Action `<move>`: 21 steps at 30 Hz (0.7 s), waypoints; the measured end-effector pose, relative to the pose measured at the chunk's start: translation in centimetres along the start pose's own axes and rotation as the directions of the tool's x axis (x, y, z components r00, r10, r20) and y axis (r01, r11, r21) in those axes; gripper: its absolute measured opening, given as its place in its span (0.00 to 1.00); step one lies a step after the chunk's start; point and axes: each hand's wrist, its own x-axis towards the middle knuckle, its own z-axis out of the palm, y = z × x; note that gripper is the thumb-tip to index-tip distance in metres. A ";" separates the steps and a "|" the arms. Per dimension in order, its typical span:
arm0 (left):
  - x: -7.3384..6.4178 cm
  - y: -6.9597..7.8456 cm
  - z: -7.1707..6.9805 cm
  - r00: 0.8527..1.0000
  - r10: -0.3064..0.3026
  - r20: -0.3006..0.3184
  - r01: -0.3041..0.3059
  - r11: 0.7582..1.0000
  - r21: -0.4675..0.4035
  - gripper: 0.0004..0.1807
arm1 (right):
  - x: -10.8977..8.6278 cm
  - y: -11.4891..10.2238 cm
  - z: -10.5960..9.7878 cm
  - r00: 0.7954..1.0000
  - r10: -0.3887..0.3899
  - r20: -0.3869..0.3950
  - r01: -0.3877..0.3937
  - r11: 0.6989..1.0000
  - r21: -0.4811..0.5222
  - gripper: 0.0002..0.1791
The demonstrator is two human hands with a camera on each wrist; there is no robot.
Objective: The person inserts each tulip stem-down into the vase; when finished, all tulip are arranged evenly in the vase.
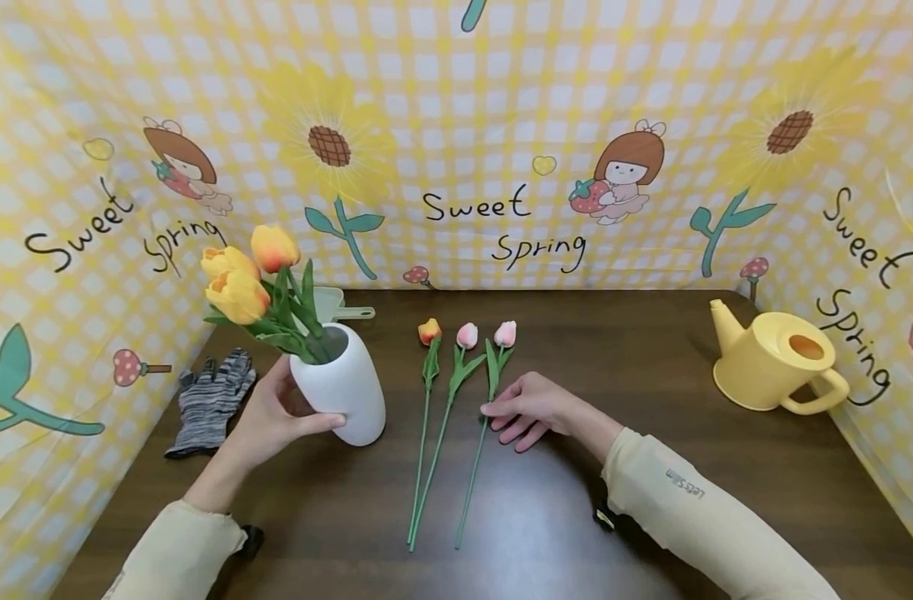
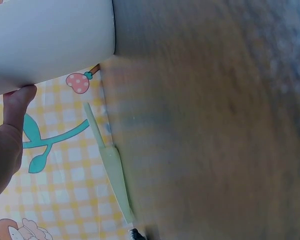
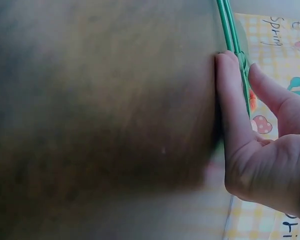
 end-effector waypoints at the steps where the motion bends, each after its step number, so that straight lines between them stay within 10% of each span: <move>1: -0.1 0.0 0.0 1.000 0.001 -0.001 -0.001 1.000 0.001 0.52 | 0.0 0.0 0.1 1.000 0.003 -0.005 -0.003 1.000 -0.003 0.20; 21: -0.1 -0.2 0.1 1.000 0.000 -0.013 0.001 1.000 0.024 0.52 | 0.8 0.3 0.4 0.999 0.018 -0.047 -0.017 1.000 0.012 0.13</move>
